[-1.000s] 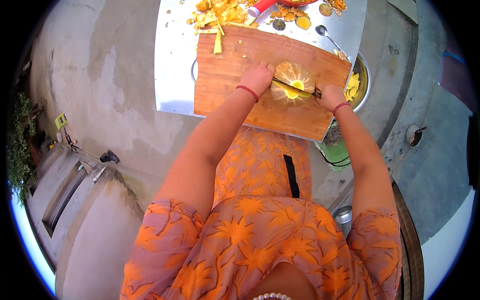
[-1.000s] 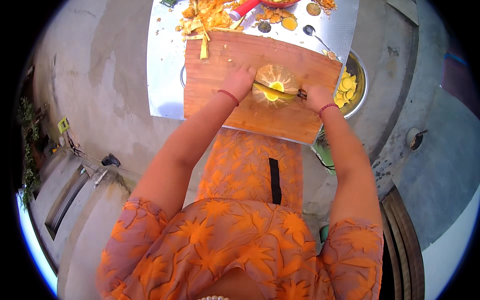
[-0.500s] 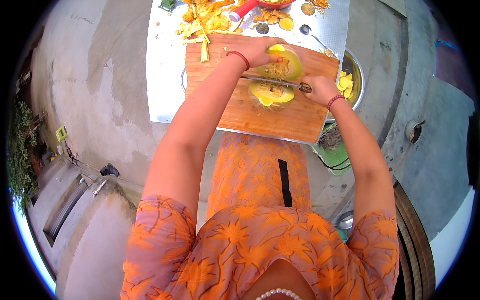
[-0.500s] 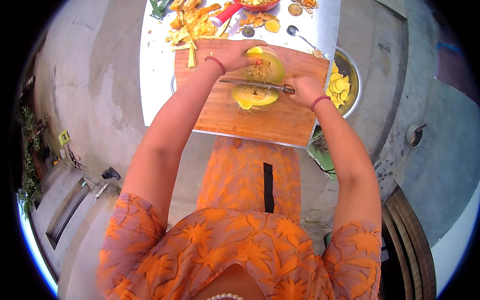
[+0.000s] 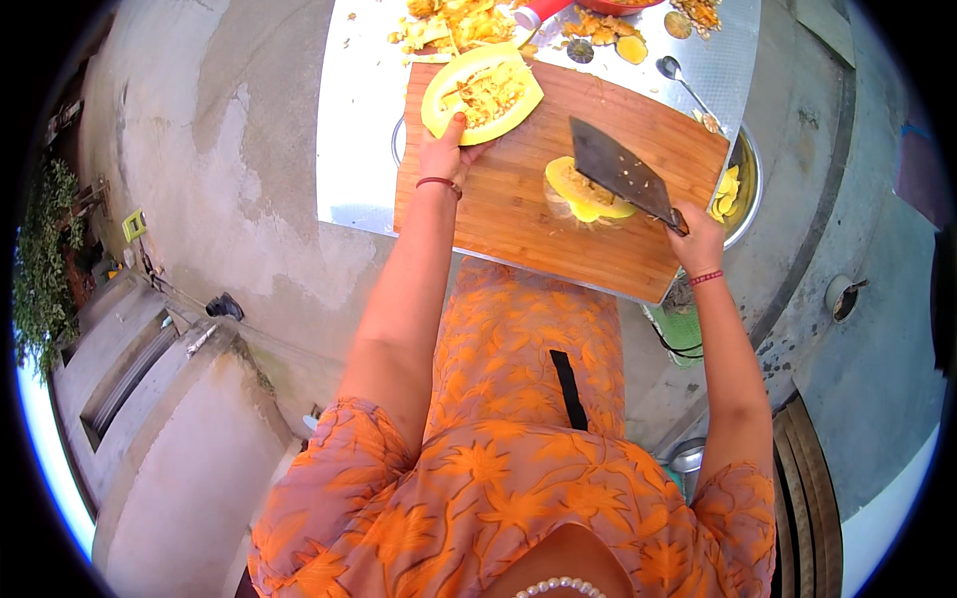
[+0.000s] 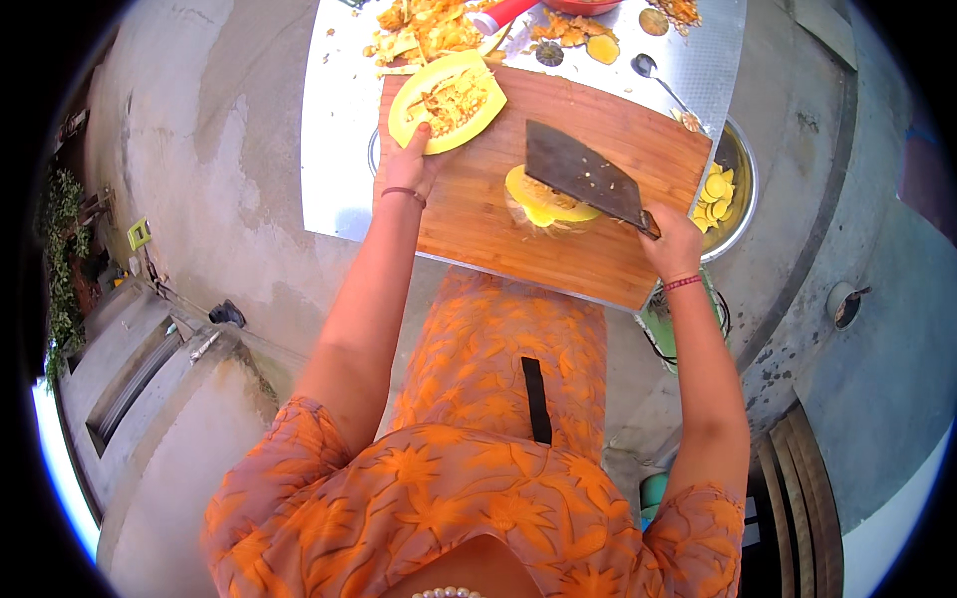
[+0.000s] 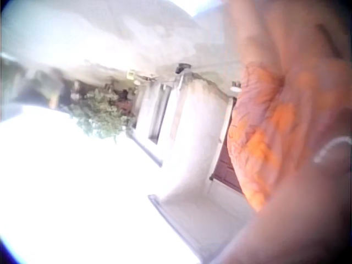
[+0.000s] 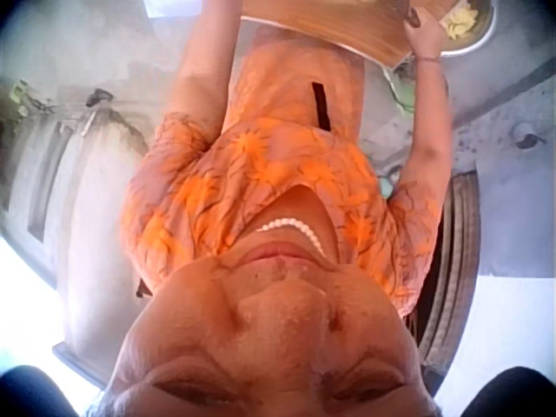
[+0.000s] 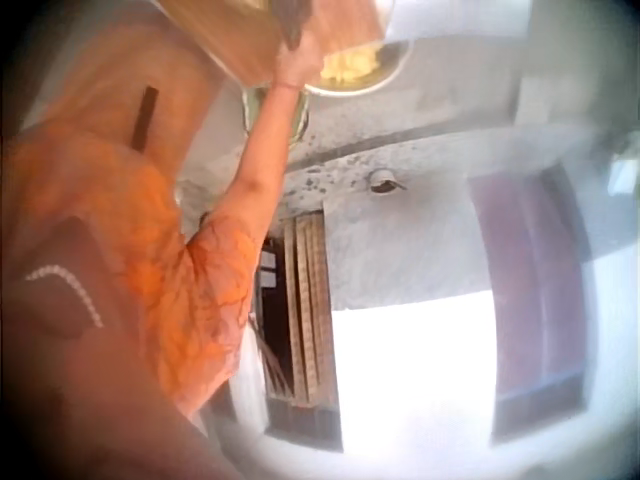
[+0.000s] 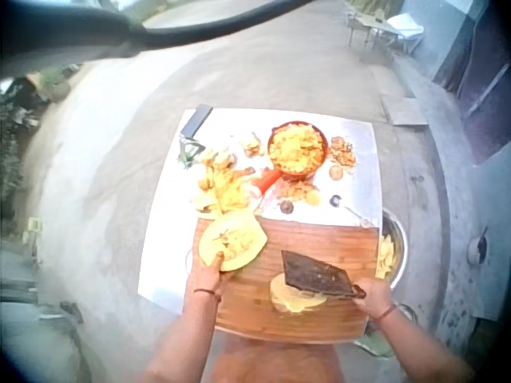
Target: The person slices a pumpkin on a wooden board, then scoops out the seeds and inner flesh by hand.
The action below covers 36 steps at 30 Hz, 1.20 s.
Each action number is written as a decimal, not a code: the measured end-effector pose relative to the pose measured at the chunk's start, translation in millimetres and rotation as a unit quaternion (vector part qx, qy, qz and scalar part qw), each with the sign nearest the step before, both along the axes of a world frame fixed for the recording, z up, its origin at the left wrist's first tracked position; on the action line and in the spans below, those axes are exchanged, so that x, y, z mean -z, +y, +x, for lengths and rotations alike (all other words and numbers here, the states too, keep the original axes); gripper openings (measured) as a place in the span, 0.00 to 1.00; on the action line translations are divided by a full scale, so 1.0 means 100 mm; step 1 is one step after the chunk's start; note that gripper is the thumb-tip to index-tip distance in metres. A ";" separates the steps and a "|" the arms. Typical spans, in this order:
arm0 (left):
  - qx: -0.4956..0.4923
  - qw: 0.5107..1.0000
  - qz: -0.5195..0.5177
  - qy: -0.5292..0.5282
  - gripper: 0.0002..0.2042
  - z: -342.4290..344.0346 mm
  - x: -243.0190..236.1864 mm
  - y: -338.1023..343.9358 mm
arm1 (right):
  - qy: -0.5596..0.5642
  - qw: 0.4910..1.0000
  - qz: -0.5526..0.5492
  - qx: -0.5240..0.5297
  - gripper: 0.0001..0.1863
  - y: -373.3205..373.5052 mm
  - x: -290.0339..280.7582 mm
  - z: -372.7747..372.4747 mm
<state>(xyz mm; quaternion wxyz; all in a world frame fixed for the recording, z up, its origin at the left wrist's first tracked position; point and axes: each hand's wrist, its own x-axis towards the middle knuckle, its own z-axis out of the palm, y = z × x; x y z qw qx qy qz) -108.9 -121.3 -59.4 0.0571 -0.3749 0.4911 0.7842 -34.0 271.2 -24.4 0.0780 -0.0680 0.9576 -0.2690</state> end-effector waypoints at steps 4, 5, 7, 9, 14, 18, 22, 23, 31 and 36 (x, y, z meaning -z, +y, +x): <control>-0.082 0.995 0.058 0.020 0.22 0.22 -0.08 -0.13 | -0.008 0.988 0.074 0.136 0.15 -0.22 0.05 0.01; -0.094 0.993 0.070 0.010 0.22 0.26 -0.10 -0.16 | -0.007 0.989 0.072 0.130 0.15 -0.28 0.10 -0.01; -0.098 0.992 0.076 0.011 0.23 0.29 -0.12 -0.15 | 0.001 0.974 0.118 0.193 0.18 -0.32 0.28 -0.02; -0.104 0.992 0.072 0.008 0.24 0.30 -0.13 -0.14 | 0.001 0.971 0.123 0.203 0.19 -0.37 0.40 -0.04; -0.070 0.976 0.047 -0.200 0.30 0.67 -0.03 0.03 | 0.004 0.956 0.159 0.246 0.22 -0.51 0.40 -0.03; 0.096 0.943 0.204 -0.244 0.32 0.66 -0.60 0.63 | -0.034 0.938 -0.250 0.238 0.15 -0.86 -0.10 -0.19; 0.189 0.931 0.252 -0.182 0.33 0.70 -0.58 0.83 | 0.021 0.975 -0.201 0.088 0.14 -1.51 -0.52 0.25; 0.162 0.938 0.221 -0.213 0.31 0.76 -0.61 0.84 | 0.046 0.982 -0.174 0.053 0.14 -1.56 -0.53 0.38; 0.153 0.966 0.156 -0.136 0.35 1.31 -0.05 0.47 | -0.067 0.948 -0.220 0.219 0.10 -1.64 -0.46 1.06; 0.167 0.964 0.177 -0.106 0.36 1.23 0.00 0.43 | -0.061 0.915 -0.280 0.283 0.14 -1.52 -0.31 0.73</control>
